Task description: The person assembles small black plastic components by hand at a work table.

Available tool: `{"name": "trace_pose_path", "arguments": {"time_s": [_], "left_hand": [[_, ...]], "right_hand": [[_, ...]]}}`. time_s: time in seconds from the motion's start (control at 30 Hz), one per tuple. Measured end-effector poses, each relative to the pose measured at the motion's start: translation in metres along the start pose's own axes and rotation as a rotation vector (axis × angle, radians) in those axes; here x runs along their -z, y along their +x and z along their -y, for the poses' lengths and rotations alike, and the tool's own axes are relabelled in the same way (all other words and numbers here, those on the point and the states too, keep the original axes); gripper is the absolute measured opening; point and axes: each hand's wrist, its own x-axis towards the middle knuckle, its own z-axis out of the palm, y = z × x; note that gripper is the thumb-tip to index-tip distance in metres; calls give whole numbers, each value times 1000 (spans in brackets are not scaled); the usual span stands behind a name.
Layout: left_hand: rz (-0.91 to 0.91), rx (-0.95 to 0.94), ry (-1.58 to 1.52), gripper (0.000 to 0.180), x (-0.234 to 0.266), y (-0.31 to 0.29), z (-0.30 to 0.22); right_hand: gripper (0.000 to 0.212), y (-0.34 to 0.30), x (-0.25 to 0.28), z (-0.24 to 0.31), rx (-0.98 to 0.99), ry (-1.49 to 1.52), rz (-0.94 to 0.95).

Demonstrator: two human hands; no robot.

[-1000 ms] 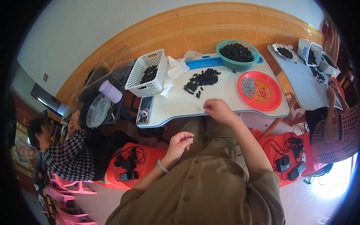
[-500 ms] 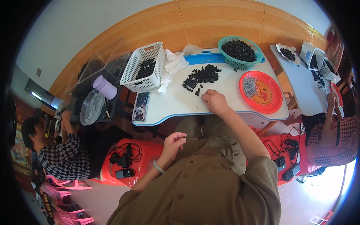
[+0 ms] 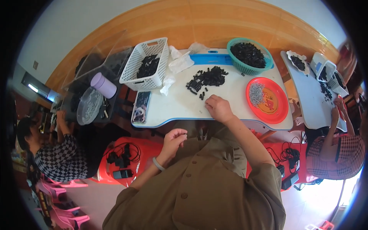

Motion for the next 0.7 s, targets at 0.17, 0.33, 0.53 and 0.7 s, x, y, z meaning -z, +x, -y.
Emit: {"name": "trace_pose_path", "arguments": {"time_s": [0.17, 0.33, 0.53, 0.7], "left_hand": [[-63, -15, -8, 17, 15, 9, -4], [-102, 0, -37, 17, 22, 13, -14], [-134, -4, -74, 17, 18, 20, -16], [-109, 9, -84, 17, 11, 28, -22]], "right_hand": [[12, 6, 2, 13, 15, 193, 29], [14, 12, -7, 24, 67, 166, 87], [12, 13, -20, 20, 170, 65, 125], [16, 11, -22, 17, 194, 35, 79]]}}
